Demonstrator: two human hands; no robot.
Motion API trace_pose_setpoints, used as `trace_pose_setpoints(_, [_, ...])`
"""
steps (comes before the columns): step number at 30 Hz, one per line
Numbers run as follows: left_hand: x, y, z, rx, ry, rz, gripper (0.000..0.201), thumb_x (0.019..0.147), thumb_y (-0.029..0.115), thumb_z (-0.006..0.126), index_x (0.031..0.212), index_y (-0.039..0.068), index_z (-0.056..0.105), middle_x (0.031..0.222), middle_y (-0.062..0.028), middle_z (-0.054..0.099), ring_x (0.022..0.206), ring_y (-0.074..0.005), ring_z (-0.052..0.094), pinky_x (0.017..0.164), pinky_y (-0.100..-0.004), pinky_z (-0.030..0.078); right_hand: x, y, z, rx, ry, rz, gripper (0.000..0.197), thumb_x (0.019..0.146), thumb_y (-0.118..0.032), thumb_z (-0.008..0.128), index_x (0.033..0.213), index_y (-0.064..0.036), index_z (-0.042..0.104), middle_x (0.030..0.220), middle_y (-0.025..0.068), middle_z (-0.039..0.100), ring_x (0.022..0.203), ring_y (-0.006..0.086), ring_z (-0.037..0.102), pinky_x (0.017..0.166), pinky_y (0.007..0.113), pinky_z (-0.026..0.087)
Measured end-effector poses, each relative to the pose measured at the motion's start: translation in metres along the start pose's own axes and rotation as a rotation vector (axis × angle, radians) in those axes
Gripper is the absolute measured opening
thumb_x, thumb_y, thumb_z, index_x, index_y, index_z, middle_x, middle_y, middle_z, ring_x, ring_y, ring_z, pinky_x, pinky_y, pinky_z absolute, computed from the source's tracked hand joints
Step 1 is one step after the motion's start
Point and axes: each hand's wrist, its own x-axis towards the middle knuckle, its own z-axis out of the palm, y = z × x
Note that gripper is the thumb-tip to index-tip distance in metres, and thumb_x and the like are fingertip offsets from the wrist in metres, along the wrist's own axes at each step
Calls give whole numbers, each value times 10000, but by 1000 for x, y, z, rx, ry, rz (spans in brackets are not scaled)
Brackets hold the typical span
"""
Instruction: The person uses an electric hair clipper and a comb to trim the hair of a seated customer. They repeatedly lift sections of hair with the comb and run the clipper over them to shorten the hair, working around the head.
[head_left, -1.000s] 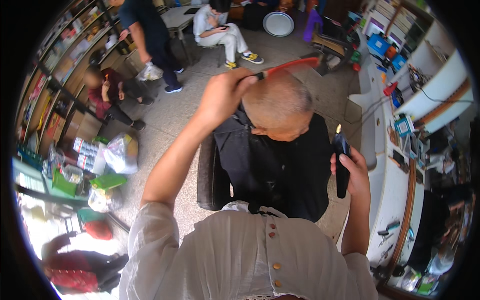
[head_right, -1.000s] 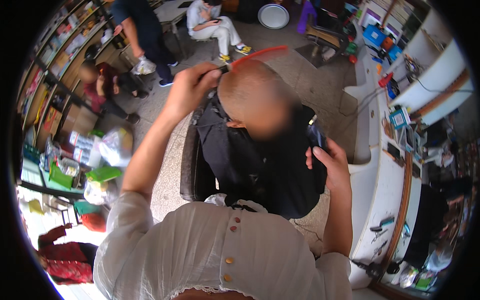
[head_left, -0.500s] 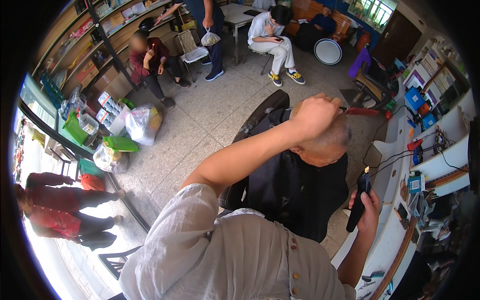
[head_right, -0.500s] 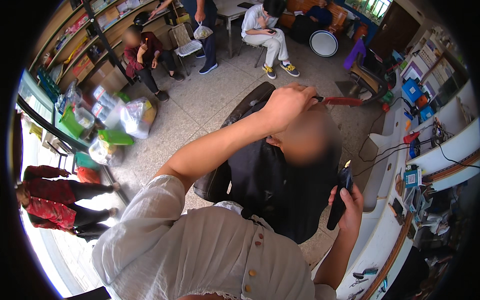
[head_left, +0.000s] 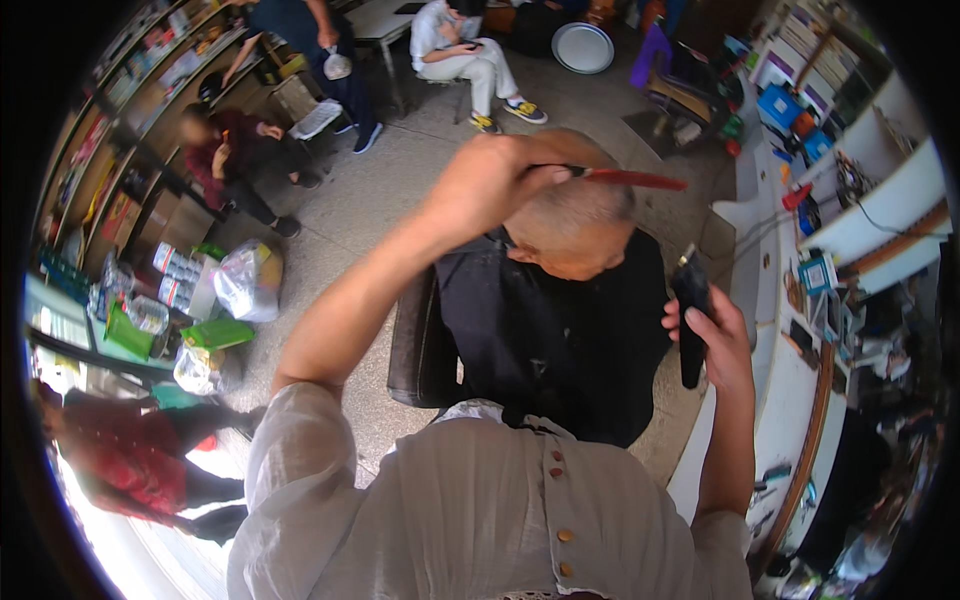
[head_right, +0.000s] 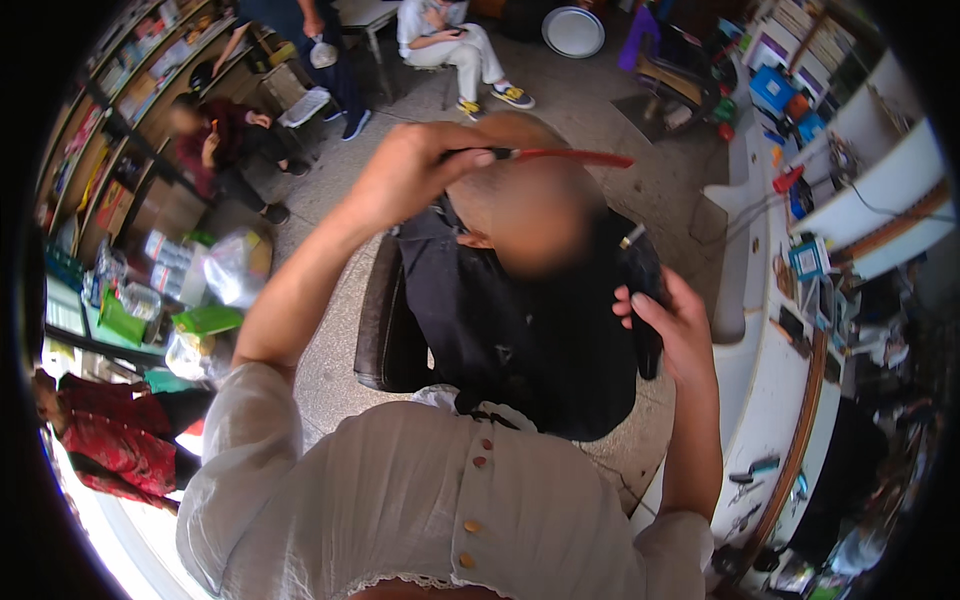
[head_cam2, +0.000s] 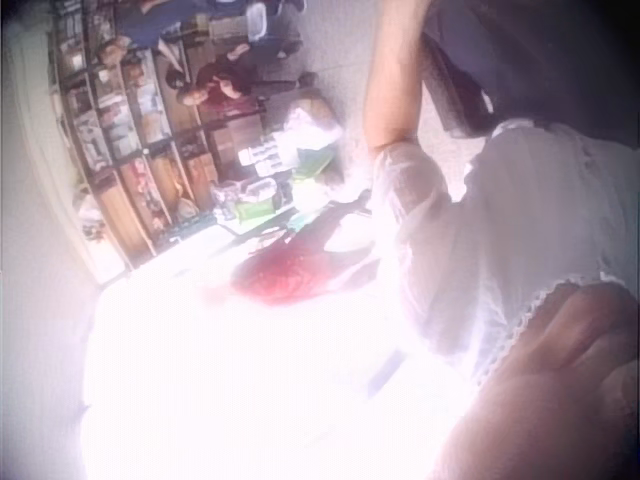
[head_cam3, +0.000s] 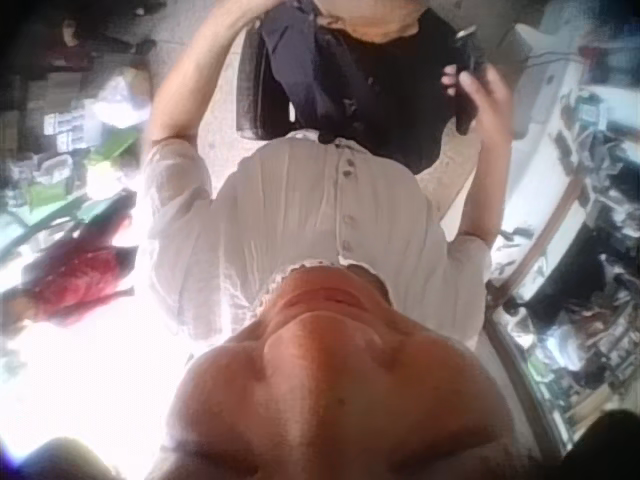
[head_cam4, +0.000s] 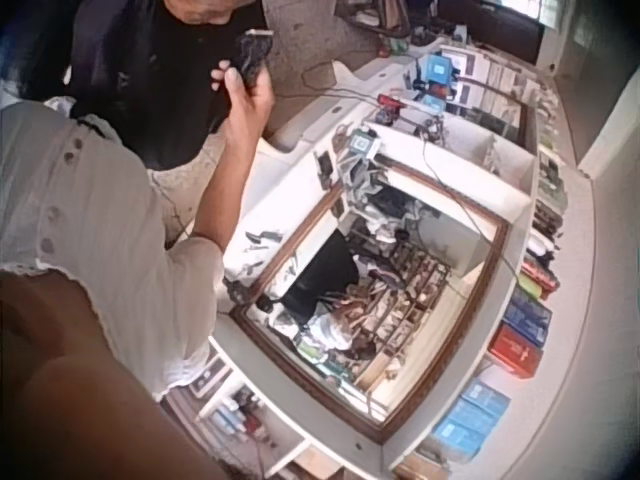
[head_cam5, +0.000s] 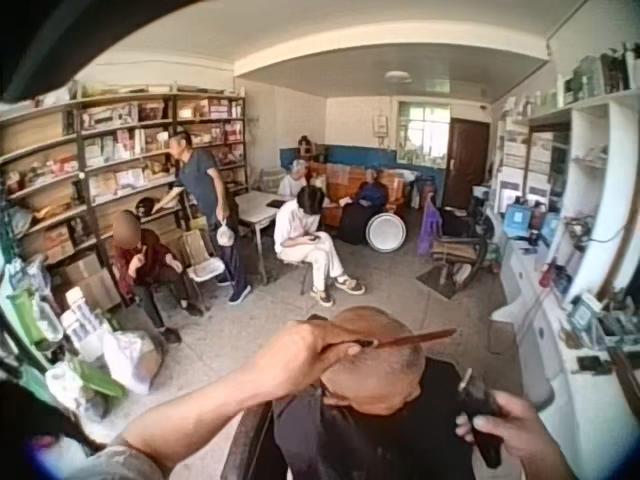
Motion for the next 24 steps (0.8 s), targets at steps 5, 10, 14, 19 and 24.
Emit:
trace_pose_setpoints(5, [-19, -1, -16, -3, -186, -85, 258, 755, 15, 736, 1008, 65, 720, 861, -73, 669, 792, -214, 598, 735, -317, 472, 17, -7, 0, -252, -53, 6, 350, 871, -122, 671, 1174, 15, 562, 884, 46, 636, 727, 92, 600, 647, 231, 486])
trace_pose_setpoints(10, [-16, 3, -12, 167, -29, -53, 264, 738, 43, 731, 997, 96, 726, 898, -66, 663, 864, -244, 569, 784, -344, 470, 27, -7, 3, -237, -14, -34, 400, 854, -114, 696, 1200, 22, 548, 860, 31, 616, 713, 81, 586, 618, 232, 478])
trace_pose_setpoints(14, [-22, 16, -1, 170, -28, -9, 306, 710, 29, 757, 1008, 94, 728, 872, -51, 666, 836, -214, 574, 766, -309, 452, 33, -8, 5, -298, -19, -30, 471, 842, -131, 716, 1243, 31, 527, 851, 26, 610, 692, 76, 566, 602, 235, 468])
trace_pose_setpoints(19, [-25, 13, 4, 177, -62, -83, 290, 722, 45, 741, 1006, 101, 724, 920, -53, 659, 864, -249, 563, 784, -342, 470, 43, -8, 6, -435, -64, -47, 525, 831, -161, 735, 1275, 22, 522, 823, 15, 598, 662, 68, 529, 587, 230, 448])
trace_pose_setpoints(24, [-22, 3, 11, 231, 57, -8, 280, 721, 51, 743, 997, 95, 724, 917, -55, 648, 867, -242, 562, 785, -343, 472, 53, -21, 10, -610, -90, -91, 468, 821, -149, 729, 1230, 12, 570, 852, 24, 624, 706, 80, 554, 642, 240, 463])
